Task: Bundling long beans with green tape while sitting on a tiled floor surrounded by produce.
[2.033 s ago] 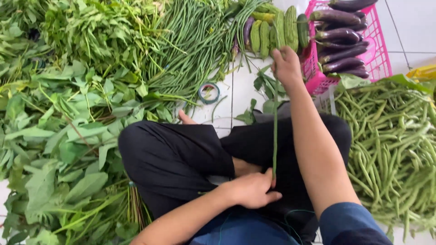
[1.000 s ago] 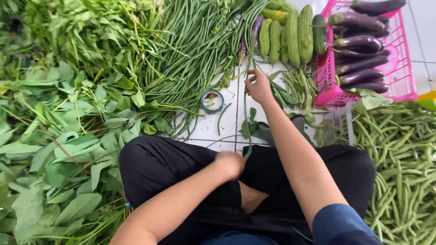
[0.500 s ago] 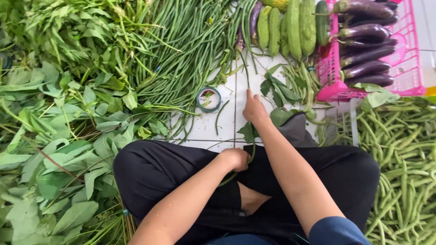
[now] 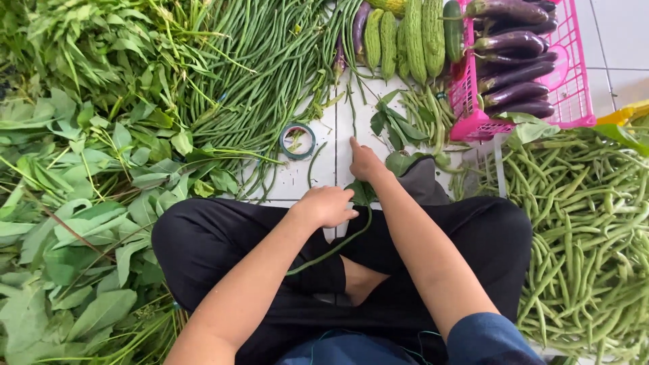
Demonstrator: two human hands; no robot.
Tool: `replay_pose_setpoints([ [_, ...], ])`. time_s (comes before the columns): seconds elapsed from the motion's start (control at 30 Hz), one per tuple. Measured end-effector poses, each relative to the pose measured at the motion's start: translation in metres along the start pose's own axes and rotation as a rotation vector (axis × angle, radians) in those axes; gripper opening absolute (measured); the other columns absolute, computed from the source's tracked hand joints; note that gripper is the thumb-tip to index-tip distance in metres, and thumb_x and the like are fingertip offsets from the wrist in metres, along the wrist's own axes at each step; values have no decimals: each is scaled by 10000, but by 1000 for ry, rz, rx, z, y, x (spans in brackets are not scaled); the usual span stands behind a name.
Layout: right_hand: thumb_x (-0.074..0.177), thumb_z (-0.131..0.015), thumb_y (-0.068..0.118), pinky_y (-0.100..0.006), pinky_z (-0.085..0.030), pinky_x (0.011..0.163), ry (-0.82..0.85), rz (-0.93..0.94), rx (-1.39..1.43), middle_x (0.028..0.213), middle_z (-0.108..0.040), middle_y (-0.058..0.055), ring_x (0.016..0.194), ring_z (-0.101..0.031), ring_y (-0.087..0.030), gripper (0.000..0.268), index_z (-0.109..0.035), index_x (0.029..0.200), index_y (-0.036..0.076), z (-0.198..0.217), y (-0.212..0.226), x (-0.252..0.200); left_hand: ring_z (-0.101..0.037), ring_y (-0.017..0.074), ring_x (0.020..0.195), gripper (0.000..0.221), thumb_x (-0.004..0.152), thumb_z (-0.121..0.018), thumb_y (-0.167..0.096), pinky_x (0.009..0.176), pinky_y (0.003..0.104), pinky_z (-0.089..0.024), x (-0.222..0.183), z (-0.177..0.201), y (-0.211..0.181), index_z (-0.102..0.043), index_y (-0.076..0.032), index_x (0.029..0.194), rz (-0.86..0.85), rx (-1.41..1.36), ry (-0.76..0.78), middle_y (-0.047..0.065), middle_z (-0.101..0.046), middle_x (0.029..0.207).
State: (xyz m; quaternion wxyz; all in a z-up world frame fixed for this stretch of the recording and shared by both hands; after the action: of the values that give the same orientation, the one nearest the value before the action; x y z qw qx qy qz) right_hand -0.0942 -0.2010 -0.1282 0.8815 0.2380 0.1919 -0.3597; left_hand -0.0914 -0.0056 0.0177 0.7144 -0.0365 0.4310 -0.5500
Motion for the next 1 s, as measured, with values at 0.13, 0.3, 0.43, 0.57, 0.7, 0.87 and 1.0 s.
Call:
replay_pose_setpoints([
  [0.13,891,-630,121,-559,-499,1063,25,63,64,1271,-643,-246,1253,-606,-436,805,-301,1623,175,26,5,-14,-556,383,1328,581,1023,-459,-432,1118,576,-372,-28,25,-21,-477,-95,1496,-68,-1,-16,183,-604,1407],
  [0.3,931,-633,245,-515,-448,1142,268,35,-98,1343,-676,-197,1060,-743,-341,585,-516,1504,212,85,6,-61,-586,365,1293,538,1021,-485,-423,1078,556,-427,-8,22,-11,-514,-136,1475,-115,47,-13,155,-627,1371],
  [0.43,853,-738,232,-511,-507,1092,443,-4,-430,1340,-687,-196,1267,-629,-396,516,-676,1363,190,79,-30,-61,-580,383,1294,488,1006,-523,-366,1087,552,-436,28,16,-9,-554,-176,1454,-190,123,-46,144,-631,1368],
  [0.57,755,-744,216,-476,-573,1009,356,-25,-474,1201,-751,-147,1201,-672,-353,413,-767,1161,142,37,-81,-24,-498,326,1353,607,980,-585,-233,1056,528,-423,85,1,2,-402,-185,1557,-229,105,-214,63,-514,1527],
  [0.7,650,-927,181,-607,-545,967,415,-125,-552,1301,-659,-274,1249,-621,-435,664,-721,1258,14,-2,-119,23,-476,311,1380,602,969,-619,-302,1048,530,-448,123,-24,29,-436,-157,1524,-182,200,-303,54,-477,1556],
  [0.87,592,-985,189,-501,-557,999,641,-11,-848,1217,-739,-166,1203,-673,-350,589,-789,1138,85,-62,-136,6,-455,340,1407,546,932,-677,-254,1000,538,-507,127,-37,27,-566,-89,1440,-200,235,-267,107,-433,1577],
  [1.0,729,-839,219,-534,-565,964,458,-2,-850,1170,-771,-74,1151,-709,-306,383,-807,1107,176,3,-75,0,-399,309,1463,541,977,-611,-213,1057,523,-439,95,-11,14,-498,-118,1497,-195,234,-201,106,-371,1627],
])
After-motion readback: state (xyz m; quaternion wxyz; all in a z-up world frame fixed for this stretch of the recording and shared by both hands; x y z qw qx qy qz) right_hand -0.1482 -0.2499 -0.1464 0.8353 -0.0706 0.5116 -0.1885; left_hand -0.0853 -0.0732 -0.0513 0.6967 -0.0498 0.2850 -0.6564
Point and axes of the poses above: each hand's wrist, its own x-axis towards the middle knuckle, its own z-axis out of the back of the hand, y = z × x, the point moved 6 cm from there along x, towards the middle knuckle
